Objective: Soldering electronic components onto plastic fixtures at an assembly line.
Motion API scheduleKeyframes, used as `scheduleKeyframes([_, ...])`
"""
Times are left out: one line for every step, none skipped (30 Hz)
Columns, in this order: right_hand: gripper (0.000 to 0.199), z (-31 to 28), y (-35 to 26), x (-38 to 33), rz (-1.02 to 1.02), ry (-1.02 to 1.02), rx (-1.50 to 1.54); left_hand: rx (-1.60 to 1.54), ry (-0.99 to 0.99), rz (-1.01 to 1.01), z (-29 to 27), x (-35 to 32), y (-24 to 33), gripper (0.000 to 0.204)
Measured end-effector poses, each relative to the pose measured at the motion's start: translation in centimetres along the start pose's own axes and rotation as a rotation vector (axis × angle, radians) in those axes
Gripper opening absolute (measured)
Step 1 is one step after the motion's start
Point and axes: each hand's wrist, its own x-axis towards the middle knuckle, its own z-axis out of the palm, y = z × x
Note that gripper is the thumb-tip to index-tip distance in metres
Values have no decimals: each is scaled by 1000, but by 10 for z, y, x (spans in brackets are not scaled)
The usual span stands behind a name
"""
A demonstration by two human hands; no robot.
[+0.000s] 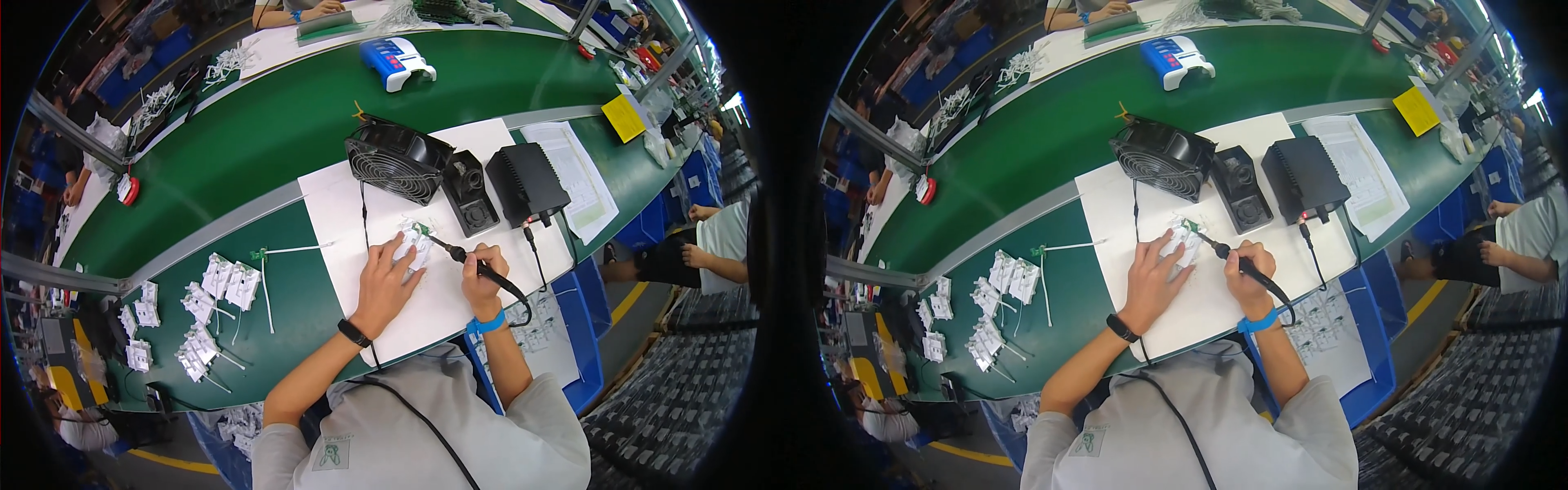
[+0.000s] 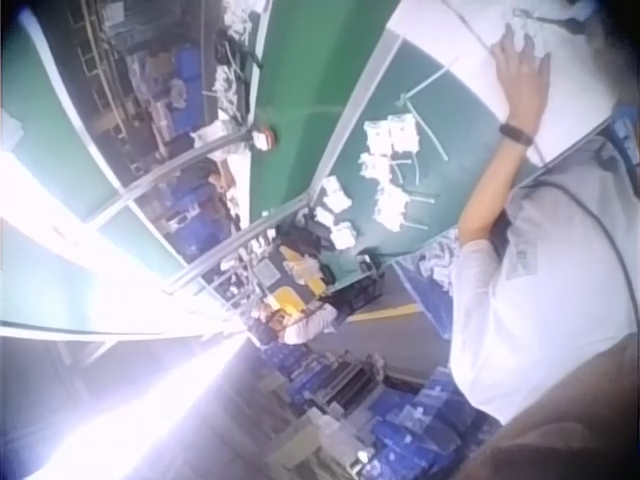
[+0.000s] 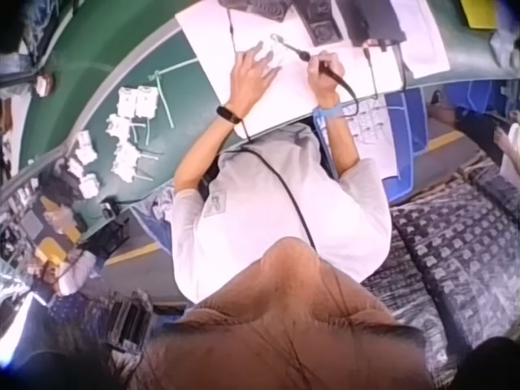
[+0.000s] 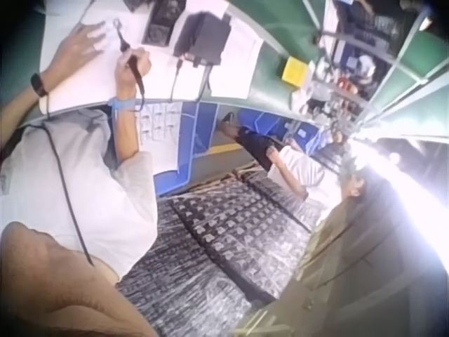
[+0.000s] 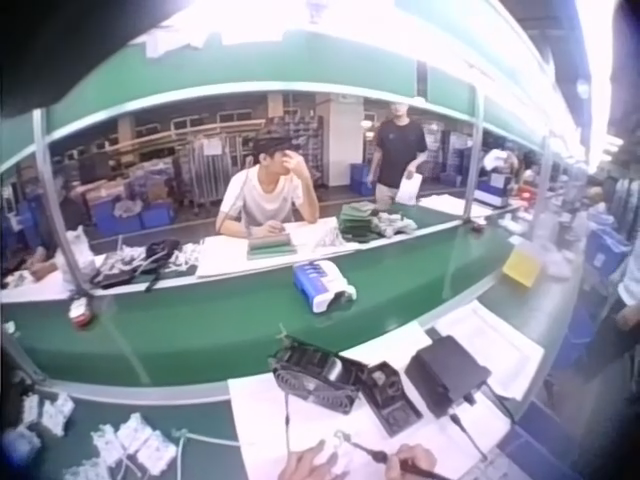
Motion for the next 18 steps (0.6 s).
scheduleKeyframes([20,-3,1,-2,-14,15,-40,-3,0,4,0,-1,1,40])
scheduleKeyframes([20,-3,3,-2,-31,34,-79,-6,0,4,0,1,0,40])
scheduleKeyframes([20,-3,3,-3,-12,105,-10,-11,0,5,0,2,-1,40])
scheduleKeyframes([20,-4,3,-3,7,176,58,-13,3,13,1,1,-1,40])
scheduleKeyframes([19,-7,-3,2,0,220,104,-10,4,11,1,0,-2,40])
scheduleKeyframes([19,-9,-4,9,34,260,114,-7,5,10,0,0,-3,39])
scheduleKeyframes([18,-11,-6,17,67,299,126,-3,16,23,-2,1,-4,39])
scheduleKeyframes([17,-14,-15,32,93,331,83,2,13,22,-3,3,-4,39])
scheduleKeyframes([17,-16,-14,45,79,389,47,0,7,26,-4,4,-2,38])
scheduleKeyframes([17,-18,-18,57,82,422,37,-6,10,47,-5,4,0,38])
scheduleKeyframes([16,-21,-19,66,106,418,47,-1,8,47,-5,5,2,37])
scheduleKeyframes([16,-23,-19,73,129,416,57,2,4,50,-5,7,3,36])
scheduleKeyframes([15,-23,-12,77,104,435,63,-2,10,51,-5,7,5,35])
scheduleKeyframes([15,-19,-8,79,135,436,105,-1,19,50,-5,6,5,35])
scheduleKeyframes([14,-17,-8,82,170,398,-27,-5,24,50,-4,4,6,35])
scheduleKeyframes([12,-12,8,85,175,368,2,-7,8,42,-3,4,6,36])
scheduleKeyframes([13,-3,-3,92,280,291,-88,14,12,37,-7,2,5,36])
scheduleKeyframes([16,1,0,95,353,194,-169,25,12,40,-8,1,6,36])
